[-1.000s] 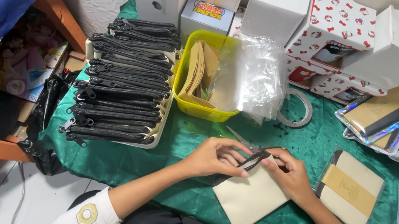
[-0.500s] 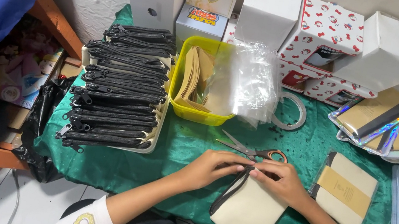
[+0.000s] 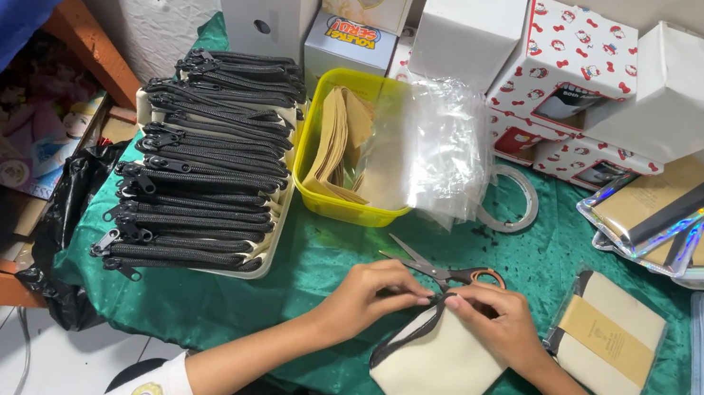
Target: Trimming the edges of small fabric or paper pouches using scissors at a gift wrapping station.
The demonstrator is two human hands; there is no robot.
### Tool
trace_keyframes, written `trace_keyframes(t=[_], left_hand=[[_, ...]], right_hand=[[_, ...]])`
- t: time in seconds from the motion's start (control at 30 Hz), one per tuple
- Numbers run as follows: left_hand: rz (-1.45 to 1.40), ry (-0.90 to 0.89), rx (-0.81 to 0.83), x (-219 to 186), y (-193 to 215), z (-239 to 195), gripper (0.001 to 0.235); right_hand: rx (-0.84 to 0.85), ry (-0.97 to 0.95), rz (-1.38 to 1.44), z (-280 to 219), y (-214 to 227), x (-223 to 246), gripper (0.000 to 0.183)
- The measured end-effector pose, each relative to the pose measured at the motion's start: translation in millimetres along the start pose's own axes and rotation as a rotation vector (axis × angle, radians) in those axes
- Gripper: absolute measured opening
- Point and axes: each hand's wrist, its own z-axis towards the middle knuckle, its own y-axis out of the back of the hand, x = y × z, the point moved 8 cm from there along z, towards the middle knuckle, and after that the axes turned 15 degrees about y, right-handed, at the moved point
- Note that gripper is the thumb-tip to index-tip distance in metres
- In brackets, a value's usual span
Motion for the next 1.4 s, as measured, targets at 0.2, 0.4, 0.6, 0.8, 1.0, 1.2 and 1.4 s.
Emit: trace_keyframes(t=[0.2, 0.4, 0.6, 0.8, 1.0, 1.2, 1.4], left_hand=[[0.046, -0.073, -0.1, -6.5, 18.1, 9.2, 0.01], [-0.015, -0.006, -0.167, 1.1, 26.9, 17.0, 0.008], [-0.217, 0.091, -0.101, 29.4, 23.2, 20.6, 0.015], [-0.545, 0.334, 0.133, 48.2, -2.1, 13.1, 0.072], [-0.369, 0.332, 0.087, 35.3, -2.7, 12.1, 0.036], [-0.326, 0.287, 0.149, 123.3, -9.9, 28.2, 0.021], [-0.279, 0.291, 0.165, 54.2, -9.7, 19.6, 0.047]], right_hand=[[-0.288, -0.175, -0.043, -8.9, 41.2, -33.5, 0.014], [-0.431, -0.156, -0.145, -3.3, 77.6, -27.2, 0.02], [-0.455, -0.092, -0.209, -26.1, 71.2, -59.7, 0.024], [-0.495, 0.016, -0.274, -39.2, 69.5, -62.0, 0.018], [-0.446, 0.61, -0.803, 2.7, 42.6, 81.6, 0.039], [0.041, 0.545, -0.475, 100.0, -34.5, 174.8, 0.022], [0.076, 0.407, -0.658, 179.1, -88.6, 145.8, 0.024]])
